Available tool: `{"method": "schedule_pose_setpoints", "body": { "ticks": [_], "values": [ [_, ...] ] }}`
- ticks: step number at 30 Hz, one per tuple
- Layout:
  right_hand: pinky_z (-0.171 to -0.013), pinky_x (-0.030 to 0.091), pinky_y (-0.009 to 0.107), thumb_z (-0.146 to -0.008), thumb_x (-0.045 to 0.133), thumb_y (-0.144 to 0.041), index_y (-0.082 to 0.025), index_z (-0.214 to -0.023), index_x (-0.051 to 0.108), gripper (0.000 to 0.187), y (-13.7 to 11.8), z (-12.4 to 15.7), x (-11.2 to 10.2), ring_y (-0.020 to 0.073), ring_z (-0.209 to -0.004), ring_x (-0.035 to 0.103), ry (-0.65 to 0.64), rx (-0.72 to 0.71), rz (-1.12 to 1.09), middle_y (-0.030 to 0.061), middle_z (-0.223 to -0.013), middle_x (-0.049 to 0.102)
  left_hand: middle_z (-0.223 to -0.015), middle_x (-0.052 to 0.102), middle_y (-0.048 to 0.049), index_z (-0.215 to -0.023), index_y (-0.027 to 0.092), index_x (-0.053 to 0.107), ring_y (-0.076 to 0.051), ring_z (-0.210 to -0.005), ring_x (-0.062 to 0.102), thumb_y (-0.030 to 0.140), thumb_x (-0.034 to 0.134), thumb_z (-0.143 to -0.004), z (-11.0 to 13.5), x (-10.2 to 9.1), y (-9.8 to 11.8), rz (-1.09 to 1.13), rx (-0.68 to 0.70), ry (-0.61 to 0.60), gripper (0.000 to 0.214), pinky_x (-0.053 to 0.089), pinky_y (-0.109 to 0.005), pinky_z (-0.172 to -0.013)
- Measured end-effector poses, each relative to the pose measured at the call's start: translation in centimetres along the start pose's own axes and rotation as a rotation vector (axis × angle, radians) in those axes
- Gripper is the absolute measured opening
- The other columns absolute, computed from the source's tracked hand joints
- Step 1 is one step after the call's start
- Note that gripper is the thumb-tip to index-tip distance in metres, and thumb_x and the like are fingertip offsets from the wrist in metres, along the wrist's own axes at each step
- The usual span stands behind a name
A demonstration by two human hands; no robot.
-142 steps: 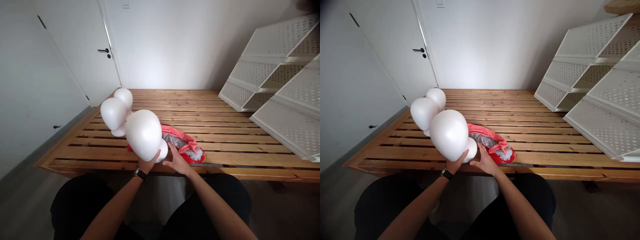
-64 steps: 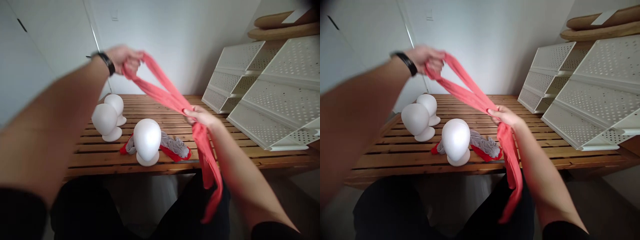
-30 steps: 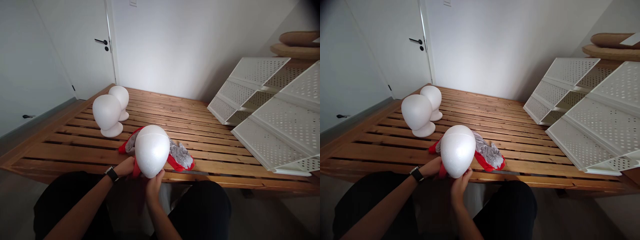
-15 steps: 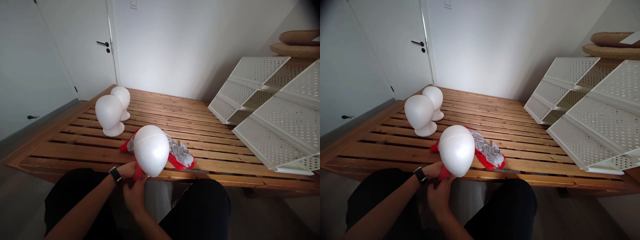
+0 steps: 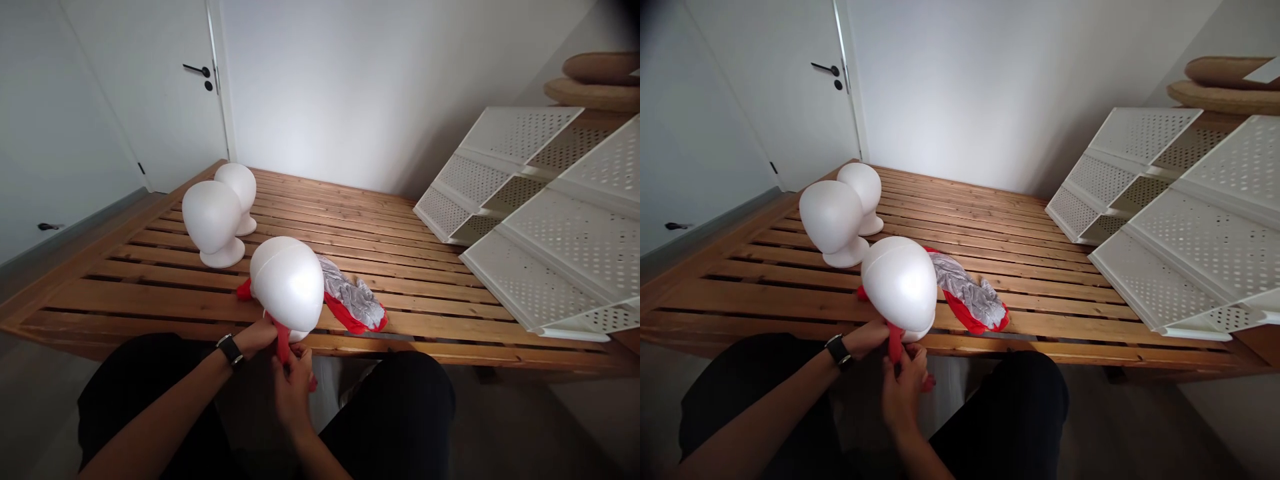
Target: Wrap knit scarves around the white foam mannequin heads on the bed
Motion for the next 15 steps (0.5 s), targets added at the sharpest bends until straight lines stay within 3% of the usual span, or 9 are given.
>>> {"method": "schedule_pose_setpoints", "body": {
  "ticks": [4, 9, 12, 15],
  "values": [
    [-0.106, 0.043, 0.047, -0.096, 0.062, -0.048, -0.032, -0.111, 0.082, 0.03, -0.3, -0.6, -0.8, 0.0347, -0.125, 0.057, 0.028, 0.004, 0.0, 0.0101, -0.125, 0.061, -0.083, 0.071, -0.0061, -0.08, 0.017, 0.069, -0.022, -0.084, 0.061, 0.036, 0.077, -0.076, -0.9, -0.6, 0.8, -0.123, 0.104, 0.112, 0.022, 0.051, -0.031, -0.076],
    [-0.11, 0.038, 0.049, -0.093, 0.064, -0.049, -0.034, -0.112, 0.082, 0.03, 1.0, -1.1, -1.4, 0.0359, -0.128, 0.055, 0.048, 0.046, 0.038, 0.0087, -0.126, 0.063, -0.091, 0.076, -0.0104, -0.08, 0.017, 0.073, -0.028, -0.092, 0.064, 0.036, 0.073, -0.08, -1.1, -1.1, 1.7, -0.358, 0.227, 0.118, 0.019, 0.051, -0.035, -0.084],
    [-0.109, 0.039, 0.046, -0.095, 0.06, -0.05, -0.031, -0.109, 0.081, 0.031, 1.2, -1.4, -1.7, 0.0335, -0.125, 0.056, 0.056, 0.055, -0.001, 0.0086, -0.125, 0.063, -0.1, 0.078, -0.0102, -0.085, 0.018, 0.076, -0.029, -0.099, 0.066, 0.037, 0.071, -0.081, -1.2, -1.3, 2.3, -0.381, 0.27, 0.062, 0.02, 0.051, -0.035, -0.093],
    [-0.108, 0.039, 0.045, -0.095, 0.059, -0.048, -0.029, -0.104, 0.081, 0.03, 1.3, -1.6, -2.1, 0.0324, -0.124, 0.056, 0.069, 0.068, -0.012, 0.0084, -0.124, 0.064, -0.102, 0.079, -0.0087, -0.089, 0.02, 0.078, -0.031, -0.107, 0.066, 0.038, 0.074, -0.078, -1.3, -1.2, 2.7, -0.36, 0.253, -0.075, 0.022, 0.05, -0.035, -0.099]
  ]
}}
Point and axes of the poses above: each hand's wrist, its own z-axis away from the middle knuckle, its own x-axis out of the palm, y = z × x, the point moved 6 cm from there along -z, towards the middle knuckle
